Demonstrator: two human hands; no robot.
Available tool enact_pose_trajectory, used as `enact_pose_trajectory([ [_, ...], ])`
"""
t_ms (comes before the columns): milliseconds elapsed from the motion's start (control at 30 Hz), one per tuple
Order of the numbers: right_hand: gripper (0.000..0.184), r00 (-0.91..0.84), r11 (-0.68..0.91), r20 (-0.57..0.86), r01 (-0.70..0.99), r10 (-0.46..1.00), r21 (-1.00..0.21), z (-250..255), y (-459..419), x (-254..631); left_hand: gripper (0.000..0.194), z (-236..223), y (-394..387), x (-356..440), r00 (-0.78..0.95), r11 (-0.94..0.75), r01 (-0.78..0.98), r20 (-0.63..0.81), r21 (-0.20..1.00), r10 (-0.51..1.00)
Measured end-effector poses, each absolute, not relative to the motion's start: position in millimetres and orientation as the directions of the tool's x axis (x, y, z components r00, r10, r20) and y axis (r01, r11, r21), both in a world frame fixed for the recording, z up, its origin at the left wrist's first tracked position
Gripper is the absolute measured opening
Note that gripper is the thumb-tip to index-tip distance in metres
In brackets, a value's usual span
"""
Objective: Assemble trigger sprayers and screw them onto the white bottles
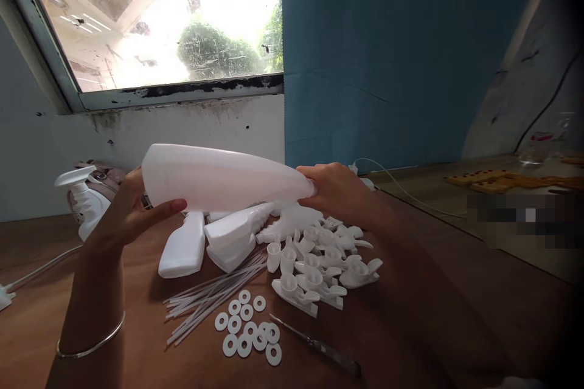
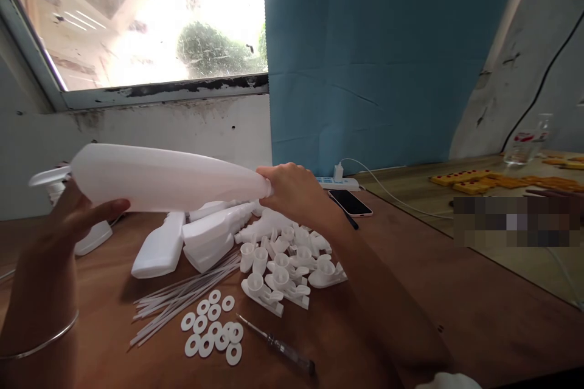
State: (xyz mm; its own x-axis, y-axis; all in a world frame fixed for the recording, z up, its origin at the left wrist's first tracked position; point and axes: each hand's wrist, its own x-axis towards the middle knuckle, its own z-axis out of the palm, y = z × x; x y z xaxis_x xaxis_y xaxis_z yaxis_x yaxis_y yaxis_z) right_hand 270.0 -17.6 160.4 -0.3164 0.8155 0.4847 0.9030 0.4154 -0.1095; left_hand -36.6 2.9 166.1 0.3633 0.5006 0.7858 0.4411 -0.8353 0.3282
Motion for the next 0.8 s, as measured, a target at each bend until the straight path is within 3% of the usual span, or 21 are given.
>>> enact_pose_trajectory([
  [133, 0.008, -0.308, 0.358, 0.529, 0.934, 0.79, 0.009, 159, -14, 271, 0.038, 164, 5, -36, 0.241, -0.69, 0.469, 0.672, 0.552, 0.701],
  [233, 0.025, -0.301, 0.328, 0.619, 0.942, 0.726, 0.074, 155, -10, 271, 0.041, 163, 8, -34, 0.079, -0.496, 0.448, 0.52, 0.744, 0.85],
  [300, 0.04, -0.332, 0.331, 0.67, 0.934, 0.664, 0.135, 153, -8, 271, 0.041, 163, 11, -33, 0.006, -0.425, 0.402, 0.461, 0.811, 0.887],
  [400, 0.053, -0.409, 0.345, 0.691, 0.908, 0.597, 0.239, 151, -6, 272, 0.045, 163, 15, -30, -0.03, -0.374, 0.359, 0.411, 0.855, 0.911],
  [567, 0.055, -0.491, 0.332, 0.741, 0.867, 0.457, 0.37, 149, -4, 274, 0.037, 161, 18, -30, -0.043, -0.384, 0.273, 0.41, 0.882, 0.911],
  [800, 0.055, -0.516, 0.305, 0.778, 0.852, 0.36, 0.424, 151, -2, 278, 0.039, 159, 26, -29, -0.011, -0.28, 0.225, 0.29, 0.933, 0.957],
])
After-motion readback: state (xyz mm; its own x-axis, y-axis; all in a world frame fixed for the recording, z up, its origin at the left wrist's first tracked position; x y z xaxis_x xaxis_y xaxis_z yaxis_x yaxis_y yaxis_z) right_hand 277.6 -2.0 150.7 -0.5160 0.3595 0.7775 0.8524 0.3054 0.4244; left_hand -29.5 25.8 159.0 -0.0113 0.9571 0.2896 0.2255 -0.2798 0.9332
